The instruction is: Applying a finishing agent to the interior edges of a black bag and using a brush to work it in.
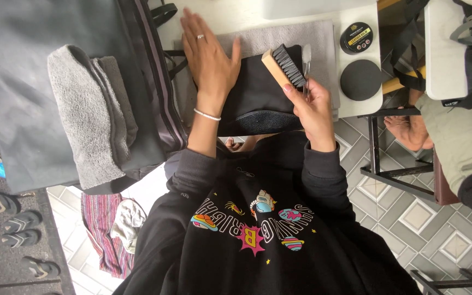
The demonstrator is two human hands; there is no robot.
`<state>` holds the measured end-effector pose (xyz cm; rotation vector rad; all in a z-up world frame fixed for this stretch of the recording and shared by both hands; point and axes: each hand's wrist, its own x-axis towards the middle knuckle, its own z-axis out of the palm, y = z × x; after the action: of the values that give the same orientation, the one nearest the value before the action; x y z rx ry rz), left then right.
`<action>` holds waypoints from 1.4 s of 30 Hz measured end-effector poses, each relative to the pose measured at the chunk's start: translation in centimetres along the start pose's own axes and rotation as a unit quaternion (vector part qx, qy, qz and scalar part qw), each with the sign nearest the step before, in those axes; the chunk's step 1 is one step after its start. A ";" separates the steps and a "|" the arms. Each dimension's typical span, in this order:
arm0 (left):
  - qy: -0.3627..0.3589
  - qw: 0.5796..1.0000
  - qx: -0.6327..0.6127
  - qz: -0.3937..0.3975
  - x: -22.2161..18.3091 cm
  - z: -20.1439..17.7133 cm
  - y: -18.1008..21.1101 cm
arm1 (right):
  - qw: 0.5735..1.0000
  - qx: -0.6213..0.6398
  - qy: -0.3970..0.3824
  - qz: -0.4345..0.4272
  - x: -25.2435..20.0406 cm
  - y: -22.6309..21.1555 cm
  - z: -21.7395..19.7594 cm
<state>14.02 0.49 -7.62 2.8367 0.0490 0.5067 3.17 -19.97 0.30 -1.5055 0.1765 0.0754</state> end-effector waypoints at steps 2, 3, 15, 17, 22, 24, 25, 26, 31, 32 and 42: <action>0.003 0.999 -0.030 0.026 0.0 -0.3 -0.1 | 1.000 0.005 -0.001 0.002 -0.1 0.0 0.0; 0.004 0.997 -0.059 0.053 0.1 -0.4 -0.1 | 1.000 0.013 -0.001 0.005 -0.1 0.0 -0.1; -0.060 0.964 -0.233 0.110 -8.9 -9.6 1.1 | 1.000 -0.018 0.019 0.001 0.0 0.2 0.1; -0.056 0.982 -0.144 0.105 -11.7 -9.6 -0.8 | 0.999 -0.031 0.032 -0.004 -0.1 -0.5 0.8; -0.043 0.995 0.081 0.029 -18.8 -7.1 -4.3 | 0.997 -0.061 0.038 -0.016 -0.4 -0.8 1.4; -0.045 0.989 0.137 0.022 -20.8 -6.8 -4.0 | 0.996 -0.078 0.037 -0.025 -0.4 -1.0 1.4; -0.046 0.989 0.137 0.020 -19.7 -9.3 -2.8 | 0.996 -0.079 0.035 -0.024 -0.3 -0.4 1.1; -0.069 0.996 0.054 0.029 -18.6 -11.8 -1.5 | 0.998 -0.061 0.030 -0.010 -0.1 0.1 0.8; -0.093 0.994 -0.051 0.040 -16.1 -11.9 -1.4 | 0.998 -0.054 0.027 -0.009 0.0 0.9 0.3; -0.093 0.991 -0.078 0.049 -15.6 -11.5 -1.8 | 0.999 -0.045 0.024 -0.004 0.0 0.8 0.3; 0.005 0.992 0.126 -0.029 -14.3 -11.3 -1.7 | 0.999 -0.046 0.021 0.004 0.1 0.5 0.4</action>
<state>-3.30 3.78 -2.63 3.0665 0.2099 0.5373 3.17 -19.57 -0.14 -1.5989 0.2152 0.0587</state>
